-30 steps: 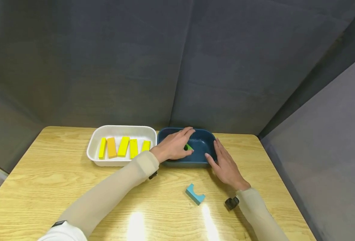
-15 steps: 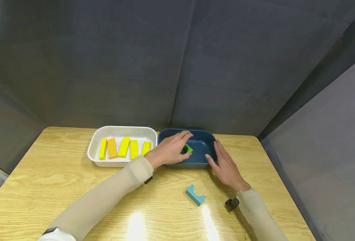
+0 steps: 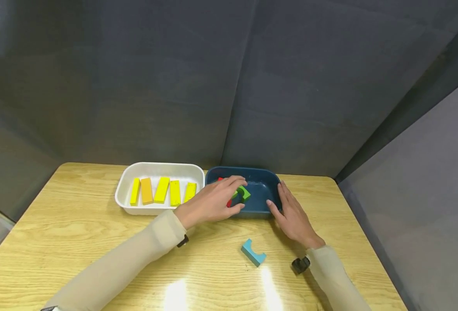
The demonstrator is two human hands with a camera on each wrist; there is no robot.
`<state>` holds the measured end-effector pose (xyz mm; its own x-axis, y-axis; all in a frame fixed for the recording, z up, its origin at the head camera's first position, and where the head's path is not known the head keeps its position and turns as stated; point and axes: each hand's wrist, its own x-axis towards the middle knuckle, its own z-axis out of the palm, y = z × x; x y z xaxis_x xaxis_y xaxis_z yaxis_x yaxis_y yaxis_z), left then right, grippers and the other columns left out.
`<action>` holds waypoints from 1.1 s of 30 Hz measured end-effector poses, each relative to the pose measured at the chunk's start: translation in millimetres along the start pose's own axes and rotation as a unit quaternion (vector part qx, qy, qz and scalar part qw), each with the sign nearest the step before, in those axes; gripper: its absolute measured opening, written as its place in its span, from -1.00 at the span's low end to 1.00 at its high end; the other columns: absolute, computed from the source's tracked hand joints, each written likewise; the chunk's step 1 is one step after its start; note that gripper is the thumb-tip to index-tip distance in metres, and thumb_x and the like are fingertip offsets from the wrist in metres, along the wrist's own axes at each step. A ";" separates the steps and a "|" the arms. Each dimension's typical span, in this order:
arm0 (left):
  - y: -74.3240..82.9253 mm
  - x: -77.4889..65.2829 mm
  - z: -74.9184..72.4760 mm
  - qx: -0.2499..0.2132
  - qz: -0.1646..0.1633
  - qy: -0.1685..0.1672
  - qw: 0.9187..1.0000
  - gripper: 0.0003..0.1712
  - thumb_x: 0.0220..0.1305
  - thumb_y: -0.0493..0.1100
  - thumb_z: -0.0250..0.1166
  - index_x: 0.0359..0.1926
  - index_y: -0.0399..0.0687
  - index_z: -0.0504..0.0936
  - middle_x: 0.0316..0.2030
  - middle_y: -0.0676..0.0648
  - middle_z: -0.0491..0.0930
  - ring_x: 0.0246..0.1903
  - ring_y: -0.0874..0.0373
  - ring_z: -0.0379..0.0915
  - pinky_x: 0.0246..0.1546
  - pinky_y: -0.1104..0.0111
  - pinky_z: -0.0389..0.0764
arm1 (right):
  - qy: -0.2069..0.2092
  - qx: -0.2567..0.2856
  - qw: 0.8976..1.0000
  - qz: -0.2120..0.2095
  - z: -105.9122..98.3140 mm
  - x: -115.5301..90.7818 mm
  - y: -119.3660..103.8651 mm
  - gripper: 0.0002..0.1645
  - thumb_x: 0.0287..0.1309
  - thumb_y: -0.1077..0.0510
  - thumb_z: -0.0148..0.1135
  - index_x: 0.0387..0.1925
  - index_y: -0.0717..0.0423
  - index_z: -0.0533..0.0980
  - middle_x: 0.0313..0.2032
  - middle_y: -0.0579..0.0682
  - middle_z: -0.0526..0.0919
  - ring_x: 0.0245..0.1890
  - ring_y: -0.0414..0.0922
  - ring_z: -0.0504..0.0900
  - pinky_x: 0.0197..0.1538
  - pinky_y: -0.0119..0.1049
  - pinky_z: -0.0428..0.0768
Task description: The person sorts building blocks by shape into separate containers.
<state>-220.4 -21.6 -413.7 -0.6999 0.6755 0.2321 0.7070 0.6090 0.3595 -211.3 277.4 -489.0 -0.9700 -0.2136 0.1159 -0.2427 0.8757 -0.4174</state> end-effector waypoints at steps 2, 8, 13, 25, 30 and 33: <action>2.1 -5.3 -2.1 -0.015 0.003 0.000 1.000 -0.30 0.51 0.09 0.35 0.51 -0.10 0.44 0.51 -0.10 0.40 0.33 0.01 0.54 0.23 0.16 0.69 | 0.001 0.000 1.000 -0.002 -0.2 0.1 0.6 0.02 0.66 -0.36 -0.14 0.73 0.19 -0.13 0.74 0.13 -0.20 0.71 0.21 -0.10 0.63 0.30 0.03; 9.3 -21.2 -6.1 -0.041 0.018 0.005 0.999 -0.33 0.50 0.07 0.38 0.49 -0.05 0.47 0.51 -0.08 0.42 0.35 0.02 0.51 0.18 0.16 0.72 | 0.004 0.005 1.000 -0.007 -0.5 -0.7 0.5 0.01 0.67 -0.35 -0.14 0.73 0.21 -0.11 0.73 0.14 -0.18 0.71 0.20 -0.10 0.64 0.29 0.02; 16.5 -34.4 -6.4 -0.040 0.032 0.014 0.999 -0.31 0.49 0.05 0.40 0.50 -0.06 0.45 0.46 -0.05 0.46 0.35 0.04 0.52 0.24 0.18 0.68 | 0.007 0.007 1.000 -0.009 -0.6 -4.1 1.0 0.00 0.68 -0.33 -0.13 0.72 0.23 -0.10 0.73 0.14 -0.19 0.71 0.21 -0.10 0.63 0.30 0.03; 21.0 -60.8 -1.7 -0.026 0.042 0.030 0.998 -0.31 0.45 0.03 0.44 0.46 -0.13 0.50 0.44 -0.10 0.51 0.39 -0.01 0.51 0.35 0.14 0.60 | 0.009 0.012 1.000 -0.011 -0.9 -2.3 -1.0 0.00 0.67 -0.33 -0.12 0.72 0.23 -0.09 0.73 0.13 -0.18 0.71 0.21 -0.09 0.63 0.30 0.03; 19.9 -66.9 6.1 -0.033 0.050 0.028 0.998 -0.33 0.46 0.02 0.44 0.46 -0.13 0.51 0.45 -0.11 0.50 0.40 -0.02 0.50 0.35 0.16 0.59 | 0.006 0.010 1.000 -0.012 -1.6 -1.9 -2.3 -0.01 0.68 -0.31 -0.11 0.72 0.25 -0.09 0.73 0.15 -0.17 0.71 0.21 -0.10 0.64 0.29 0.01; 21.4 -68.2 12.2 -0.045 0.055 0.018 0.997 -0.32 0.46 0.02 0.44 0.47 -0.11 0.50 0.45 -0.11 0.50 0.40 -0.01 0.50 0.34 0.16 0.60 | 0.006 0.007 1.000 -0.010 -1.4 -2.0 -2.3 -0.01 0.68 -0.31 -0.11 0.72 0.26 -0.09 0.73 0.16 -0.17 0.71 0.21 -0.09 0.64 0.30 0.02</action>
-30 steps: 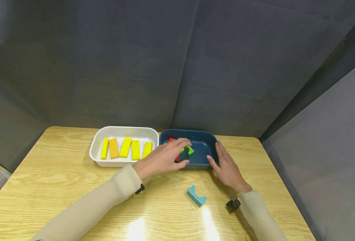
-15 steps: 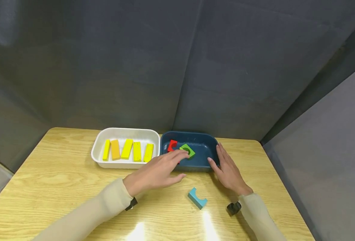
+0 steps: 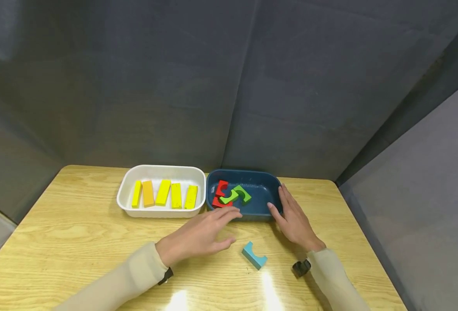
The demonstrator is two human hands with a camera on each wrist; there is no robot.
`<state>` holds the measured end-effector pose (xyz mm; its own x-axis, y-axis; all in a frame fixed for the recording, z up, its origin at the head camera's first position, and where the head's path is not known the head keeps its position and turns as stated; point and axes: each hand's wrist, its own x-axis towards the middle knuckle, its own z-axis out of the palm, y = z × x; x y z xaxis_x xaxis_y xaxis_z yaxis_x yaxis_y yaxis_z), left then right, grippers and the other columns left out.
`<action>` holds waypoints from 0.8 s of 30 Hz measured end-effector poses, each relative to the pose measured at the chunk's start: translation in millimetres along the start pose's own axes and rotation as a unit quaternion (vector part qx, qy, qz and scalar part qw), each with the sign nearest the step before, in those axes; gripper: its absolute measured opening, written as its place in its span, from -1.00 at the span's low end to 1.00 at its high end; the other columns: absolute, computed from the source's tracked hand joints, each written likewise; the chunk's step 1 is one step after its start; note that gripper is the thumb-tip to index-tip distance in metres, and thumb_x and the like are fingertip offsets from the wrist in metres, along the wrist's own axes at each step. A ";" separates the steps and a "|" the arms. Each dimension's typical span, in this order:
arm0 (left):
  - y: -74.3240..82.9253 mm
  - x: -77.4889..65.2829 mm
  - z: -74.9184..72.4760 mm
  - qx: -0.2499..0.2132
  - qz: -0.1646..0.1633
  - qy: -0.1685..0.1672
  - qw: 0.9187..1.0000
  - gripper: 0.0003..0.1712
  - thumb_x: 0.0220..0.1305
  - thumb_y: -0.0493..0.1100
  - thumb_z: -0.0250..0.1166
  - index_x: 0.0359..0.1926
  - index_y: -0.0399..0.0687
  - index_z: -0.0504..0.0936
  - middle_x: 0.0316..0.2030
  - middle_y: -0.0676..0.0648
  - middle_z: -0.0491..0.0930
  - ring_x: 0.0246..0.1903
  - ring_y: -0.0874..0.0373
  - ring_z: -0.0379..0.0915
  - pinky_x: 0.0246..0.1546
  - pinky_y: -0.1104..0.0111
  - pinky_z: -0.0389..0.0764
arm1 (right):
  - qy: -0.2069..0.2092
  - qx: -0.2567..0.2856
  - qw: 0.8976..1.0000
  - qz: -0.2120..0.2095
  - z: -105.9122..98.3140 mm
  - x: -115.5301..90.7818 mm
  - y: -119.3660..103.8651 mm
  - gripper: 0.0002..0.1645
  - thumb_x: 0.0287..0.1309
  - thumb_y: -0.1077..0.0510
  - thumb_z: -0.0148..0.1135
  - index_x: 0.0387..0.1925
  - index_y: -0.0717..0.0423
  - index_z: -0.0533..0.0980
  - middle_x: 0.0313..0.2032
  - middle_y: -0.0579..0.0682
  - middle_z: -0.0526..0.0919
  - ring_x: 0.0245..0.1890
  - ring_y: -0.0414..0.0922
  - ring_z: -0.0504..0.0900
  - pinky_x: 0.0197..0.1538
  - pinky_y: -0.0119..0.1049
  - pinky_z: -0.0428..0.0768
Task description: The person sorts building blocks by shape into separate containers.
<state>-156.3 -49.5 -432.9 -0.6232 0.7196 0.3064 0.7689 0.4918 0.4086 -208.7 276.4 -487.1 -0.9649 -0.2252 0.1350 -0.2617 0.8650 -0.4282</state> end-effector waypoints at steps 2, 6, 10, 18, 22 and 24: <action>1.6 -0.1 4.4 -0.009 0.001 -0.009 1.000 -0.31 0.46 0.02 0.44 0.47 -0.11 0.49 0.44 -0.10 0.50 0.39 0.01 0.50 0.34 0.17 0.60 | 0.001 0.000 1.000 0.001 -0.1 0.4 -0.2 0.00 0.67 -0.32 -0.12 0.72 0.25 -0.08 0.73 0.15 -0.17 0.71 0.21 -0.09 0.64 0.29 0.02; 5.2 0.5 13.7 -0.017 -0.003 -0.035 0.999 -0.31 0.48 0.03 0.42 0.49 -0.12 0.47 0.43 -0.08 0.50 0.37 0.04 0.51 0.34 0.21 0.60 | 0.003 -0.002 1.000 0.001 0.0 0.9 -0.2 0.00 0.67 -0.32 -0.11 0.72 0.26 -0.08 0.73 0.14 -0.17 0.70 0.21 -0.08 0.64 0.29 0.02; 8.3 2.5 23.8 -0.019 -0.003 -0.060 0.998 -0.33 0.49 0.01 0.40 0.49 -0.11 0.46 0.43 -0.05 0.50 0.35 0.09 0.52 0.33 0.26 0.60 | 0.003 -0.004 1.000 0.002 1.0 0.5 0.8 -0.01 0.68 -0.31 -0.11 0.72 0.26 -0.08 0.73 0.15 -0.17 0.70 0.22 -0.08 0.63 0.30 0.03; 14.0 12.0 41.4 -0.001 0.033 -0.082 0.996 -0.42 0.48 -0.07 0.42 0.42 -0.08 0.56 0.40 -0.03 0.55 0.40 0.17 0.46 0.41 0.35 0.49 | 0.003 -0.003 1.000 0.004 1.8 0.4 1.6 0.00 0.67 -0.32 -0.12 0.72 0.25 -0.09 0.73 0.15 -0.17 0.70 0.22 -0.07 0.64 0.29 0.03; 18.6 17.0 47.4 0.015 0.050 -0.085 0.995 -0.44 0.46 -0.07 0.43 0.40 -0.09 0.60 0.38 -0.03 0.57 0.41 0.16 0.45 0.41 0.36 0.48 | 0.004 -0.006 1.000 0.003 0.7 1.2 1.4 -0.01 0.67 -0.33 -0.13 0.72 0.24 -0.09 0.73 0.14 -0.17 0.69 0.24 -0.05 0.63 0.29 0.04; 20.3 19.2 50.2 0.020 0.055 -0.090 0.994 -0.45 0.46 -0.07 0.44 0.39 -0.09 0.61 0.37 -0.02 0.57 0.40 0.17 0.47 0.39 0.36 0.50 | 0.003 -0.007 1.000 0.003 0.2 1.4 1.3 0.00 0.67 -0.33 -0.13 0.72 0.24 -0.09 0.73 0.14 -0.17 0.69 0.24 -0.05 0.63 0.29 0.04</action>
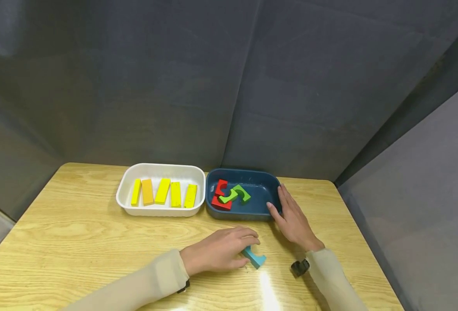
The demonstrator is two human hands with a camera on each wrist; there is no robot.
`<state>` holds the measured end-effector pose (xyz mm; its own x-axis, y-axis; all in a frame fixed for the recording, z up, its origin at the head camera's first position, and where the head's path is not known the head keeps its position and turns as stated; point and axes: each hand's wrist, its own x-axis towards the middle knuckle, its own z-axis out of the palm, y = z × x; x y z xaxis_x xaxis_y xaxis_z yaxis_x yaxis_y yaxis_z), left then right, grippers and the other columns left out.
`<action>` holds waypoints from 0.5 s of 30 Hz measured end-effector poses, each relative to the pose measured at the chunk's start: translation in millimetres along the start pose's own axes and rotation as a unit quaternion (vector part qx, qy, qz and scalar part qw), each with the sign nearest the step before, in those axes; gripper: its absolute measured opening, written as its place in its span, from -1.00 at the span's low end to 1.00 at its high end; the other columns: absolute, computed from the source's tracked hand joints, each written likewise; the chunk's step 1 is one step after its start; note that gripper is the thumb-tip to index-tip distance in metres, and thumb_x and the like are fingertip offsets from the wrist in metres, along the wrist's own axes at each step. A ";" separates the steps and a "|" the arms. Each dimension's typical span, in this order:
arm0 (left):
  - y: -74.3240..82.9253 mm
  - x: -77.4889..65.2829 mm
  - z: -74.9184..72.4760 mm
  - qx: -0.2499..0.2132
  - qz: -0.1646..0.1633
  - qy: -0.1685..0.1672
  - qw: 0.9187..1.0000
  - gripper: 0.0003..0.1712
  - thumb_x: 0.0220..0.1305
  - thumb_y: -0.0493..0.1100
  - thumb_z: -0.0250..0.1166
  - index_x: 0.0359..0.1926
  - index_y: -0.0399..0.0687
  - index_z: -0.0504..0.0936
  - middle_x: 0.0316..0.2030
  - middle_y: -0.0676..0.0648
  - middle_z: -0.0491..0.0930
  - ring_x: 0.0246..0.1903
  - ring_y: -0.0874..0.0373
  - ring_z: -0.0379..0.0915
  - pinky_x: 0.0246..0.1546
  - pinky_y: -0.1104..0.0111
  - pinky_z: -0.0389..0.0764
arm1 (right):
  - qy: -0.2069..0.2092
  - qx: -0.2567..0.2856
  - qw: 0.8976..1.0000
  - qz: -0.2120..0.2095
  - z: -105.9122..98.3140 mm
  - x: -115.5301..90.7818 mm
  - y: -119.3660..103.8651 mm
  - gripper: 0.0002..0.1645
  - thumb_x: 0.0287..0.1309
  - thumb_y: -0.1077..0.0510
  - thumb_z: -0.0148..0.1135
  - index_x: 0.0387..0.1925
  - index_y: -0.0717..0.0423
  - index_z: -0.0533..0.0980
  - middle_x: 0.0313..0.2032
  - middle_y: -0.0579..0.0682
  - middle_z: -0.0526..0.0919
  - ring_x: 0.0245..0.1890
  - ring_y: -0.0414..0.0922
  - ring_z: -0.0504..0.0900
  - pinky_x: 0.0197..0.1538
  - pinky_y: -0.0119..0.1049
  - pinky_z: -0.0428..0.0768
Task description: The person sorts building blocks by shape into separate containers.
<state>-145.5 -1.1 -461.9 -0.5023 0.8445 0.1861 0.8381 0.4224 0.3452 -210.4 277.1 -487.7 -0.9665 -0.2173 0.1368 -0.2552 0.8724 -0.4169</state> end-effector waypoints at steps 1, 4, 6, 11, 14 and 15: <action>0.5 1.4 1.2 0.003 0.002 -0.004 1.000 -0.46 0.46 -0.07 0.44 0.38 -0.08 0.62 0.37 -0.01 0.58 0.39 0.17 0.47 0.38 0.37 0.51 | 0.001 -0.001 1.000 0.000 -0.1 0.2 -0.1 0.00 0.67 -0.33 -0.13 0.72 0.24 -0.09 0.73 0.14 -0.17 0.69 0.25 -0.04 0.63 0.30 0.04; 1.1 5.7 5.2 0.013 0.010 -0.013 1.000 -0.49 0.46 -0.08 0.43 0.36 -0.07 0.64 0.33 0.01 0.60 0.34 0.20 0.51 0.34 0.40 0.54 | 0.001 -0.001 1.000 0.000 -0.4 0.4 -0.4 0.00 0.67 -0.33 -0.13 0.72 0.24 -0.09 0.73 0.14 -0.17 0.69 0.24 -0.05 0.63 0.30 0.04; 1.0 8.2 7.5 0.017 0.015 -0.015 1.000 -0.52 0.45 -0.10 0.44 0.33 -0.05 0.66 0.28 0.03 0.63 0.28 0.23 0.56 0.29 0.42 0.57 | 0.001 0.000 1.000 0.000 -0.4 0.4 -0.6 0.00 0.67 -0.33 -0.13 0.72 0.23 -0.10 0.73 0.14 -0.17 0.70 0.23 -0.06 0.63 0.30 0.04; 0.2 12.3 11.1 0.023 0.023 -0.017 0.999 -0.62 0.44 -0.14 0.44 0.23 -0.01 0.73 0.16 0.07 0.69 0.14 0.29 0.62 0.15 0.49 0.63 | 0.000 0.001 1.000 0.002 -0.2 -0.3 -0.7 0.00 0.67 -0.34 -0.13 0.73 0.22 -0.10 0.74 0.12 -0.18 0.70 0.21 -0.08 0.63 0.29 0.03; -0.2 13.0 12.4 0.019 0.024 -0.019 0.999 -0.67 0.45 -0.16 0.44 0.18 -0.01 0.76 0.13 0.08 0.71 0.13 0.30 0.62 0.13 0.51 0.63 | 0.001 0.002 1.000 0.002 -0.1 -1.3 -0.7 0.00 0.67 -0.34 -0.12 0.73 0.21 -0.10 0.74 0.11 -0.18 0.70 0.21 -0.08 0.63 0.29 0.03; -0.4 13.2 12.9 0.019 0.025 -0.020 0.999 -0.69 0.45 -0.17 0.45 0.17 -0.01 0.77 0.11 0.08 0.71 0.12 0.30 0.62 0.13 0.52 0.63 | 0.001 0.003 1.000 0.002 -0.1 -1.7 -0.8 0.00 0.67 -0.34 -0.12 0.73 0.21 -0.10 0.74 0.11 -0.18 0.70 0.21 -0.08 0.63 0.30 0.04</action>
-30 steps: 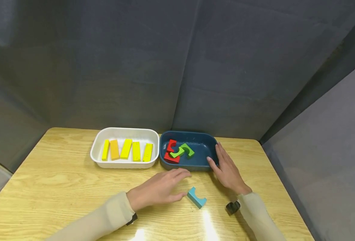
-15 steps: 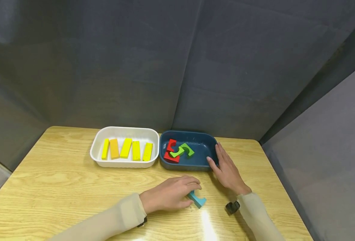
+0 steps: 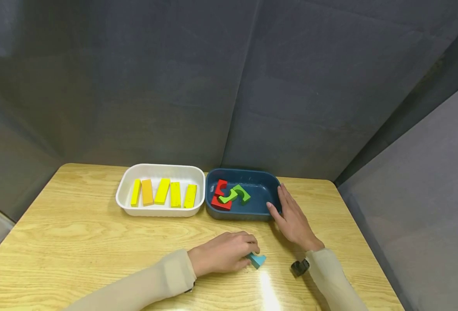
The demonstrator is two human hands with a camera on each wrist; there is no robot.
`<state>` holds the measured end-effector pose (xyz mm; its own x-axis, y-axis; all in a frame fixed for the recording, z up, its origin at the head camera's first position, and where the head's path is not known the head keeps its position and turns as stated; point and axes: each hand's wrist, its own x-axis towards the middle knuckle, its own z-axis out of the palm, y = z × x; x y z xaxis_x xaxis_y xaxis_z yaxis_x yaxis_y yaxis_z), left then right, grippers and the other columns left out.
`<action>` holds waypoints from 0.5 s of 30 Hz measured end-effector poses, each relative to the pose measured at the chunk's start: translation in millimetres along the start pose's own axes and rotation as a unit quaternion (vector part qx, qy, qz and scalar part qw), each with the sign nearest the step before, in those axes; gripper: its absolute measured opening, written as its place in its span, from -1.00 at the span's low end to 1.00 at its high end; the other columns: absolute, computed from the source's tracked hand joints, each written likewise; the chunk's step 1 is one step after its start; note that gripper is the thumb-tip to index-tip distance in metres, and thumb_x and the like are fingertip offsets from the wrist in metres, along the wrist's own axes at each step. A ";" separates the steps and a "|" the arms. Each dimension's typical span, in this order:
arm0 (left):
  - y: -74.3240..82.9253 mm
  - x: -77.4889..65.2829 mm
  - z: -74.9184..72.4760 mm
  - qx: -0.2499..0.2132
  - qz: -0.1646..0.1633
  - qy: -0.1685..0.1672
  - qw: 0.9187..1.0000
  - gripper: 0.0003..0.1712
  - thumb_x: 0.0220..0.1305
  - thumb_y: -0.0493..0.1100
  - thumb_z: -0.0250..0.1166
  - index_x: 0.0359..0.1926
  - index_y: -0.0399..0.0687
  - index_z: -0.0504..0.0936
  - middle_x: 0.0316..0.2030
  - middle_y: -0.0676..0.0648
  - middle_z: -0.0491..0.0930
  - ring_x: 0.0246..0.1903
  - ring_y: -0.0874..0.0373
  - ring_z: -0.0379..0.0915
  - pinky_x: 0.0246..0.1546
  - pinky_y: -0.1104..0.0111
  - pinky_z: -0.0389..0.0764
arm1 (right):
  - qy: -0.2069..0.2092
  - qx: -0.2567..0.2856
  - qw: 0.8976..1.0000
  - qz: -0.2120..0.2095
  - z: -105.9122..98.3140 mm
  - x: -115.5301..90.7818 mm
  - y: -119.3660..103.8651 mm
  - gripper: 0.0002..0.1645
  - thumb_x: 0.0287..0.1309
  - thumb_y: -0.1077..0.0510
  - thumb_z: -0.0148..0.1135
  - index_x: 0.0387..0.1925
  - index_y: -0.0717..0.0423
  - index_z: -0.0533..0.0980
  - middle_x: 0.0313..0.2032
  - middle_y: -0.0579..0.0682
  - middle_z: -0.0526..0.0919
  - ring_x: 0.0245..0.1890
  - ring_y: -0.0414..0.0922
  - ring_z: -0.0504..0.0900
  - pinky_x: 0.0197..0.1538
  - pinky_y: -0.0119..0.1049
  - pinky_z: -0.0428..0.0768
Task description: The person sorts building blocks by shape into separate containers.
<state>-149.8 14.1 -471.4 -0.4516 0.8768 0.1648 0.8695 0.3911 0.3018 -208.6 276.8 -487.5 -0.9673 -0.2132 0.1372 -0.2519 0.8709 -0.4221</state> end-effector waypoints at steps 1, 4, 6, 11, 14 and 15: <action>-0.4 0.0 0.1 -0.001 0.000 -0.001 1.000 -0.71 0.45 -0.17 0.44 0.15 0.01 0.78 0.10 0.08 0.71 0.11 0.30 0.61 0.12 0.53 0.62 | 0.000 0.001 1.000 0.000 0.0 -0.1 -0.2 0.00 0.67 -0.34 -0.12 0.73 0.21 -0.10 0.74 0.11 -0.18 0.70 0.21 -0.08 0.63 0.30 0.04; -1.4 0.3 0.8 0.003 0.002 0.000 1.000 -0.78 0.46 -0.18 0.44 0.08 0.05 0.80 0.05 0.11 0.71 0.05 0.33 0.60 0.07 0.57 0.61 | 0.002 0.002 1.000 -0.002 0.0 -0.3 -0.4 0.00 0.67 -0.33 -0.11 0.73 0.22 -0.09 0.74 0.11 -0.17 0.70 0.22 -0.06 0.63 0.30 0.05; -1.6 0.5 0.8 0.005 0.003 0.001 1.000 -0.81 0.46 -0.19 0.44 0.04 0.07 0.80 0.03 0.11 0.71 0.03 0.34 0.59 0.05 0.59 0.60 | 0.002 0.003 1.000 -0.002 0.2 -0.2 -0.3 0.00 0.67 -0.33 -0.11 0.73 0.21 -0.09 0.74 0.12 -0.17 0.70 0.22 -0.06 0.63 0.30 0.05; -0.7 0.7 -0.2 0.003 0.000 0.002 1.000 -0.81 0.46 -0.22 0.44 0.04 0.06 0.81 0.02 0.10 0.72 0.01 0.32 0.59 0.03 0.60 0.60 | 0.000 0.003 1.000 0.000 0.4 -0.7 0.8 0.00 0.67 -0.33 -0.12 0.73 0.21 -0.11 0.73 0.15 -0.16 0.70 0.22 -0.07 0.63 0.30 0.05; 0.2 1.5 -0.8 0.009 0.000 0.003 1.000 -0.81 0.46 -0.23 0.44 0.03 0.06 0.82 0.00 0.10 0.73 -0.01 0.33 0.60 0.00 0.61 0.60 | 0.001 0.001 1.000 0.000 0.9 -0.4 1.5 0.00 0.67 -0.33 -0.12 0.73 0.21 -0.11 0.73 0.17 -0.15 0.70 0.23 -0.06 0.62 0.30 0.05; 0.5 1.9 -0.8 0.015 0.001 0.003 1.000 -0.81 0.45 -0.23 0.44 0.02 0.06 0.82 -0.01 0.11 0.73 -0.01 0.33 0.60 -0.01 0.61 0.61 | 0.002 0.000 1.000 -0.001 1.2 -0.2 1.7 0.00 0.67 -0.33 -0.12 0.73 0.21 -0.10 0.73 0.17 -0.14 0.70 0.23 -0.05 0.62 0.30 0.06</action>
<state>-150.3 15.7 -470.2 -0.4515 0.8756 0.1715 0.8759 0.3982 0.2725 -208.9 277.7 -489.3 -0.9669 -0.2129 0.1410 -0.2532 0.8704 -0.4223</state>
